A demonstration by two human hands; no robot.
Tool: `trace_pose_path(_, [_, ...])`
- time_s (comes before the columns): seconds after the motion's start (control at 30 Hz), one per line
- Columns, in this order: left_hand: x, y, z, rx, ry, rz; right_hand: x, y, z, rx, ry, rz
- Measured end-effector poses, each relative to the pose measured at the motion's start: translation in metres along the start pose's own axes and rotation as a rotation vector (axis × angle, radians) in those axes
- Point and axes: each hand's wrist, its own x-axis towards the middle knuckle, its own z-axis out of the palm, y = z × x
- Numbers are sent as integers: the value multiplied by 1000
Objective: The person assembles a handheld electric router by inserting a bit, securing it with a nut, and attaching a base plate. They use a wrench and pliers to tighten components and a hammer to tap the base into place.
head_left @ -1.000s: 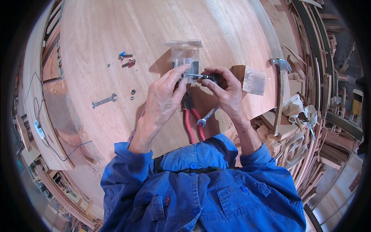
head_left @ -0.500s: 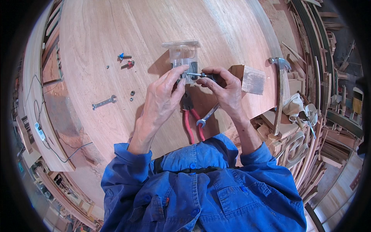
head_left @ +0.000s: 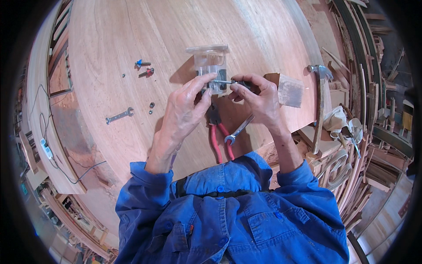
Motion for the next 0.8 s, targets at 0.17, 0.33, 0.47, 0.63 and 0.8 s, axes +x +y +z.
trace_pose_path(0.17, [1,4,-3,20,-32,-28,0,-4,-1,-9,-17,13])
trace_pose_path(0.33, [1,3,-4,13,-30,-35,-1,-11,2,-47,-32,4])
trace_pose_path(0.47, [1,1,-1,-13,-12,-6,0,-12,-1,-36,-32,44])
trace_pose_path(0.63, [2,1,-2,20,-13,21,-1,-21,1,-86,-50,49])
trace_pose_path(0.8, [2,2,-1,-3,-8,22,0,-22,1,-44,-56,72])
